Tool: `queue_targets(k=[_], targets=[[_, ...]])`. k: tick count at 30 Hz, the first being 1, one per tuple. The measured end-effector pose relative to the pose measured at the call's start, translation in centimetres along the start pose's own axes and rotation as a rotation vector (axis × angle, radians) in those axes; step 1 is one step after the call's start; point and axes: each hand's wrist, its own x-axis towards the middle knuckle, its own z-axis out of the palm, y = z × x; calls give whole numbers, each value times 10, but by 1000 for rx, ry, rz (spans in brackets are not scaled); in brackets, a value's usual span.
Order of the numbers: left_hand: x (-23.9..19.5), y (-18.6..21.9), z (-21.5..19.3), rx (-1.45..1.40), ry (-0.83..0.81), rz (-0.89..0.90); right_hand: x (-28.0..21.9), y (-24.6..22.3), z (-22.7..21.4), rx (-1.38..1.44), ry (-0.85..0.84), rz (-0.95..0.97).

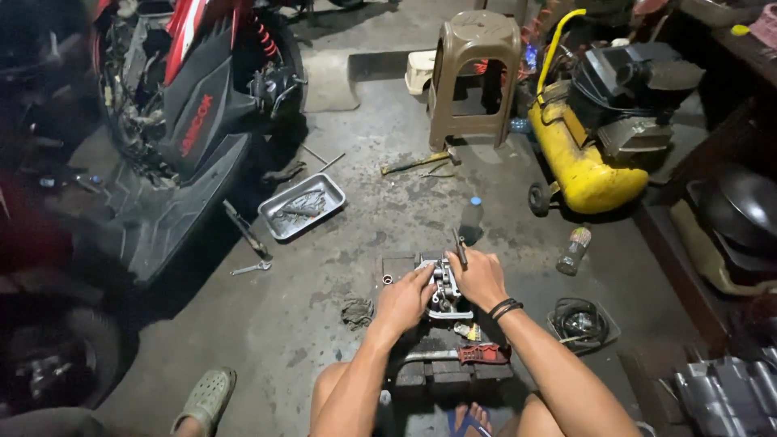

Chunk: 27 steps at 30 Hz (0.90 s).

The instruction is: The person sits on the floor and uses a screwdriver to tighten screws on a small engine cylinder head clamped in a vise. They adjust the part and continue tightening the screws throughout the video.

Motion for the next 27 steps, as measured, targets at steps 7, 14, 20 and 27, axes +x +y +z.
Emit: queue_targets(k=[7,14,20,27], targets=[[0,-4,6,18,6,-10,-1,3,2,20,-32,6],[-3,2,-5,9,-8,1,0,-1,-3,-2,-54,13],[-3,3,-8,-8,-23,-18,2,1,1,2,-62,25],[-1,0,-4,29,-17,-8,1,-2,-7,6,-86,18]])
